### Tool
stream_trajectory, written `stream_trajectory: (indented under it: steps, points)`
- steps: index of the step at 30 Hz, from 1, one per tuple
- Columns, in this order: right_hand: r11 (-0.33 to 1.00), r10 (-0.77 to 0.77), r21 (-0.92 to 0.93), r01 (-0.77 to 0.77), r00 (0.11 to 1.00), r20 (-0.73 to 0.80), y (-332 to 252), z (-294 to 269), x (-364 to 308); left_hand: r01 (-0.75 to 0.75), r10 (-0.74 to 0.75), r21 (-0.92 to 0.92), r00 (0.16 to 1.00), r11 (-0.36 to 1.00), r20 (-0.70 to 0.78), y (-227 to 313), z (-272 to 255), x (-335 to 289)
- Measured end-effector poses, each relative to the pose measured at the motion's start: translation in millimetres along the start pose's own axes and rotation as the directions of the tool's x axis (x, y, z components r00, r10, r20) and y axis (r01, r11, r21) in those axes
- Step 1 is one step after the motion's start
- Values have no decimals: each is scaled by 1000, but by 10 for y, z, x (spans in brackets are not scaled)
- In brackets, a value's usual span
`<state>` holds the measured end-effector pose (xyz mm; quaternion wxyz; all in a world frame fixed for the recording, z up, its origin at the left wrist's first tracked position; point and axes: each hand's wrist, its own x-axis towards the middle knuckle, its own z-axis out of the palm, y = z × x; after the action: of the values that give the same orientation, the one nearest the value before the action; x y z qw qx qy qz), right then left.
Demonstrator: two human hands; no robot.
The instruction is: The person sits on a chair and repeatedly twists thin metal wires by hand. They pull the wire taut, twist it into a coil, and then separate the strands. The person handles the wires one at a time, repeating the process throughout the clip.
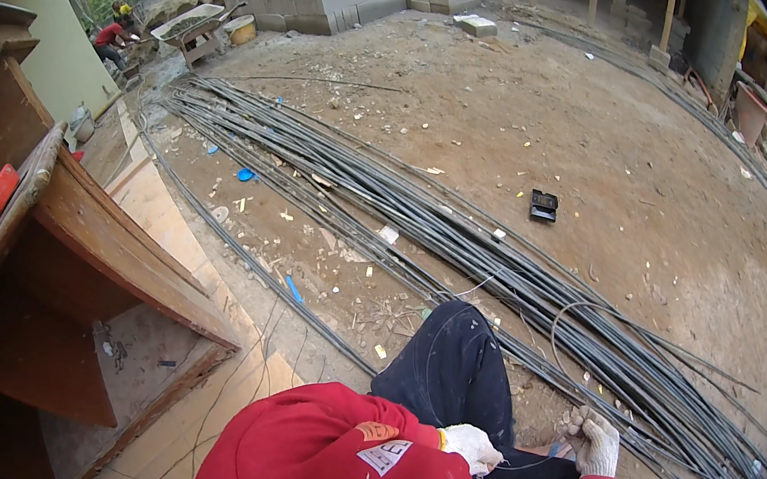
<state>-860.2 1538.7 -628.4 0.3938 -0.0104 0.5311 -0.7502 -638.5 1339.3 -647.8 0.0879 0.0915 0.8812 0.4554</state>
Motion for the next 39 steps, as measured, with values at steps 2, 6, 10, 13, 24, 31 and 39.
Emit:
stream_trajectory:
  steps: [2,6,10,13,24,31,39]
  points:
    - [982,-13,-189,1,998,-63,-17,-101,16,8,-8,13,1000,1000,-1,5,10,12]
    - [640,-359,-736,220,933,-34,142,-228,119,-70,71,94,997,993,0,-17,35,29]
    - [355,-577,-934,35,794,-190,295,-292,162,-66,65,64,998,996,15,-33,33,21]
    - [521,-534,-836,171,830,-163,327,-260,186,-34,34,40,999,999,21,-9,18,9]
    - [561,-461,-807,183,879,-121,253,-181,154,-9,7,34,999,999,52,26,10,8]
    - [376,-587,-913,157,803,-104,6,-482,241,23,-23,6,999,1000,26,76,-40,24]
    - [343,-711,-935,92,676,-194,257,-525,235,27,-28,47,1000,999,13,57,-12,6]
